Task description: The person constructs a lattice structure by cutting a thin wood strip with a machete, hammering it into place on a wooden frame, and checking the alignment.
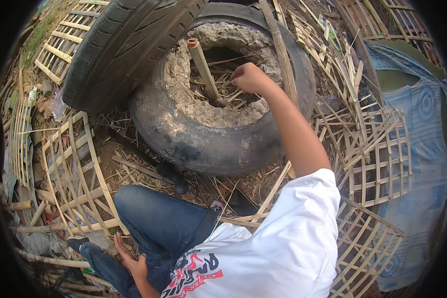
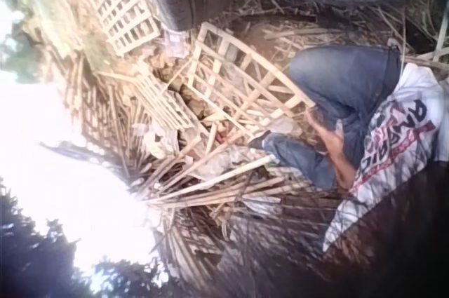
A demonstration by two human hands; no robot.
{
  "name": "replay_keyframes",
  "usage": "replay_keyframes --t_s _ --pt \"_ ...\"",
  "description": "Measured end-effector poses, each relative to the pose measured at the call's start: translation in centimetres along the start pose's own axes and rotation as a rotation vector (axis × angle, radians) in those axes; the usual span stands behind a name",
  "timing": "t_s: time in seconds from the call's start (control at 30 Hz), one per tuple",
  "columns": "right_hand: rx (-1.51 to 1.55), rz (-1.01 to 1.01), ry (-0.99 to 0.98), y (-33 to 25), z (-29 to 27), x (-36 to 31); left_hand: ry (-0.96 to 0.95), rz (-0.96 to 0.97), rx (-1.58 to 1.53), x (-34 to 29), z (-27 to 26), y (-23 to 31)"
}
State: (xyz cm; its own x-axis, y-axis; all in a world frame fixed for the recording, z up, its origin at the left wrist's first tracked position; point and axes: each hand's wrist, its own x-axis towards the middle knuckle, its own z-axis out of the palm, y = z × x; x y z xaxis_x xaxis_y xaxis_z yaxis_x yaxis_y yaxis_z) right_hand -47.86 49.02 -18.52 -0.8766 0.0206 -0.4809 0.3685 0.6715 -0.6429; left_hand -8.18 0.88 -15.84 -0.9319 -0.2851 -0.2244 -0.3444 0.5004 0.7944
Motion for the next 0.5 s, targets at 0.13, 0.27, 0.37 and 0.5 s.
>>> replay_keyframes --t_s 0.13,0.27,0.37,0.5 --pt "-0.749 -0.126 0.272 0.0 2.2 4.1 -0.082 -0.027 0.113 0.1 0.5 1.5" --pt "-0.82 -0.121 0.259 1.1 3.1 8.2 -0.087 -0.029 0.101 0.1 0.9 0.6" --pt "-0.857 -0.074 0.26 1.7 2.9 9.1 -0.048 -0.06 0.095 -0.1 0.7 0.5" --pt "-0.852 -0.042 0.267 6.0 3.4 11.7 -0.007 -0.129 0.143 -0.9 0.0 0.3"
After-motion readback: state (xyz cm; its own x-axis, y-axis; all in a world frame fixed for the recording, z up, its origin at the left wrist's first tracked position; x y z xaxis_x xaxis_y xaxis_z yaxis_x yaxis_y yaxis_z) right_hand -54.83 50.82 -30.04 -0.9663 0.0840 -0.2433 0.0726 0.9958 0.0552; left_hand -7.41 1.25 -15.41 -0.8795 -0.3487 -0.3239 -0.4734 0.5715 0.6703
